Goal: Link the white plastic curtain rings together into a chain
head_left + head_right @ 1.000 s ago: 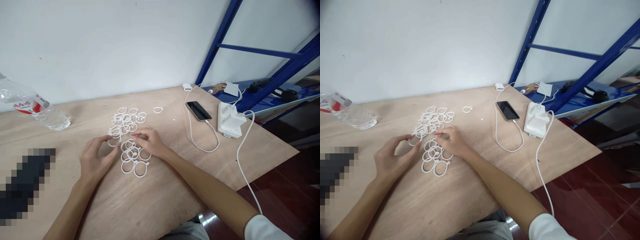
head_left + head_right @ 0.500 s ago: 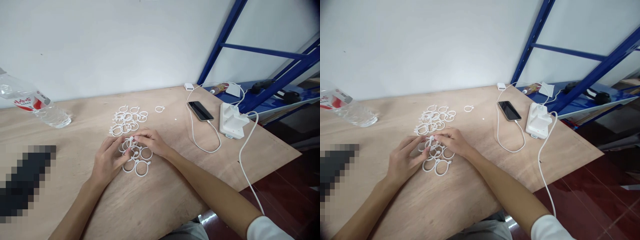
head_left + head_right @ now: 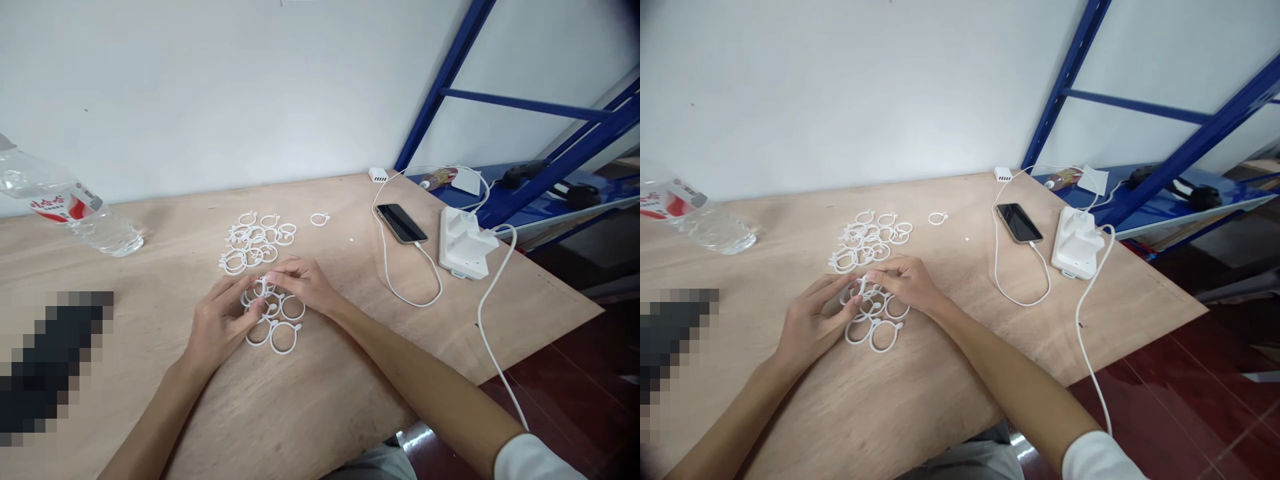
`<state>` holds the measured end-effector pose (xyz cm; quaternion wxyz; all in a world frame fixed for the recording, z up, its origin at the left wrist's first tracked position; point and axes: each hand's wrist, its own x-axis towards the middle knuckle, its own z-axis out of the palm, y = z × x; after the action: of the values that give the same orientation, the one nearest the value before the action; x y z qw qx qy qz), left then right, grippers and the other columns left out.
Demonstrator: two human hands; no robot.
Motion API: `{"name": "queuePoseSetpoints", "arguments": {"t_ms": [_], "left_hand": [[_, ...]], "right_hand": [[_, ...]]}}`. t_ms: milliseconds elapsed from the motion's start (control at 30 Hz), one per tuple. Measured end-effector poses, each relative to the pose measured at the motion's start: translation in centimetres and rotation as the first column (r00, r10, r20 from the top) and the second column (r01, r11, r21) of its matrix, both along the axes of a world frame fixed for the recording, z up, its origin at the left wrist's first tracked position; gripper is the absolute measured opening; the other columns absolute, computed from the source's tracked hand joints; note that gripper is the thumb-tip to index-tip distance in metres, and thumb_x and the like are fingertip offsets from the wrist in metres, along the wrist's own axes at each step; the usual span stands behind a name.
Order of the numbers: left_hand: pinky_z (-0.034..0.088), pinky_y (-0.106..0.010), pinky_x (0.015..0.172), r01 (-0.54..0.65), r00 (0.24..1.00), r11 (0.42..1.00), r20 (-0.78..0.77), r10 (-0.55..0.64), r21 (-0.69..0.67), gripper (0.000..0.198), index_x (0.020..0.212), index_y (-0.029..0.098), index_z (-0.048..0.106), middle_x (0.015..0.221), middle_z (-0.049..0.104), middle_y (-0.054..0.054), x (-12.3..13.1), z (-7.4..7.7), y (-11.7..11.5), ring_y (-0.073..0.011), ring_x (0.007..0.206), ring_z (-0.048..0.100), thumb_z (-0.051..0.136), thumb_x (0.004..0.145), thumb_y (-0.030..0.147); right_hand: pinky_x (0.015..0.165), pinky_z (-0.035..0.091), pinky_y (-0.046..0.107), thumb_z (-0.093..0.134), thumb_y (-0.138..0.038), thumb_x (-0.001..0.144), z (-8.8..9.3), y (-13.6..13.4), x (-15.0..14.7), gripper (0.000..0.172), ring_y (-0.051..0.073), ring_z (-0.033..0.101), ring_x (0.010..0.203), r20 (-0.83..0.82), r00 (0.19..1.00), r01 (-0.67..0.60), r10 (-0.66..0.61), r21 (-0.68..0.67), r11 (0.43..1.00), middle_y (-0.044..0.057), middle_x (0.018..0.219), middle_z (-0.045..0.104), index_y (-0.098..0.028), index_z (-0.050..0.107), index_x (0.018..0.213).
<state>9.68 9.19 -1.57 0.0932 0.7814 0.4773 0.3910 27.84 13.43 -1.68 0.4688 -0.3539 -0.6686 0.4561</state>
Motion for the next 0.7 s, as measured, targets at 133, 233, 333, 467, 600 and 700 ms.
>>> {"name": "queuePoseSetpoints", "arguments": {"t_ms": [133, 233, 333, 467, 600, 700], "left_hand": [[0.048, -0.036, 0.089, -0.047, 0.998, 0.999, -0.044, 0.048, 0.014, 0.031, 0.107, 0.021, 0.067, 0.106, 0.065, -0.007, -0.8, 0.0, 0.5, -0.022, 0.1, 0.06, 0.054, 0.085, 0.04], [0.041, -0.046, 0.099, -0.188, 0.976, 0.982, -0.111, 0.188, 0.005, 0.042, 0.119, 0.02, 0.061, 0.114, 0.06, -0.01, -1.6, -0.3, 1.1, -0.0268, 0.11, 0.053, 0.042, 0.09, 0.044], [0.032, -0.055, 0.104, -0.306, 0.924, 0.952, -0.245, 0.293, -0.015, 0.05, 0.132, 0.023, 0.051, 0.126, 0.05, -0.014, -2.0, -0.7, 1.4, -0.0318, 0.119, 0.043, 0.037, 0.091, 0.048], [0.028, -0.06, 0.104, -0.294, 0.879, 0.952, -0.415, 0.233, -0.089, 0.049, 0.137, 0.034, 0.045, 0.141, 0.037, -0.01, -1.6, -1.0, 1.2, -0.036, 0.127, 0.031, 0.036, 0.091, 0.048], [0.029, -0.061, 0.103, -0.28, 0.867, 0.942, -0.471, 0.165, -0.185, 0.048, 0.137, 0.037, 0.043, 0.145, 0.034, -0.005, -1.2, -0.8, 1.0, -0.0365, 0.125, 0.027, 0.032, 0.092, 0.048], [0.027, -0.061, 0.104, -0.299, 0.868, 0.929, -0.466, 0.17, -0.218, 0.05, 0.138, 0.036, 0.042, 0.145, 0.034, -0.004, -1.1, -0.5, 1.1, -0.0358, 0.125, 0.026, 0.032, 0.091, 0.049]], "right_hand": [[0.065, 0.042, 0.024, 0.064, -0.023, 0.081, 0.0, -0.1, 0.0, 0.014, 0.012, 0.056, 0.072, 0.058, 0.998, 0.014, -0.015, 0.017, 1.0, 0.0, 0.071, 0.065, -0.017, 0.072, 0.071], [0.076, 0.044, 0.026, 0.066, -0.017, 0.078, 0.0, -0.1, -0.1, 0.013, 0.013, 0.057, 0.075, 0.131, 0.991, -0.044, 0.031, 0.101, 0.994, -0.001, 0.067, 0.066, -0.018, 0.071, 0.066], [0.085, 0.043, 0.03, 0.067, -0.014, 0.078, -0.2, -0.2, -0.3, 0.014, 0.014, 0.058, 0.078, 0.195, 0.981, -0.052, 0.013, 0.197, 0.979, -0.001, 0.068, 0.069, -0.019, 0.07, 0.065], [0.088, 0.043, 0.032, 0.069, -0.014, 0.077, -0.1, -0.2, -0.4, 0.009, 0.015, 0.06, 0.084, 0.17, 0.981, 0.048, -0.094, 0.255, 0.966, 0.0, 0.078, 0.073, -0.019, 0.071, 0.071], [0.088, 0.043, 0.033, 0.07, -0.014, 0.076, -0.1, -0.2, -0.5, 0.007, 0.014, 0.061, 0.082, 0.169, 0.98, 0.058, -0.109, 0.284, 0.957, 0.0, 0.079, 0.073, -0.02, 0.071, 0.073], [0.088, 0.044, 0.033, 0.07, -0.014, 0.076, -0.1, -0.2, -0.4, 0.006, 0.015, 0.061, 0.083, 0.155, 0.981, 0.065, -0.114, 0.295, 0.953, 0.0, 0.08, 0.073, -0.02, 0.071, 0.074]]}}
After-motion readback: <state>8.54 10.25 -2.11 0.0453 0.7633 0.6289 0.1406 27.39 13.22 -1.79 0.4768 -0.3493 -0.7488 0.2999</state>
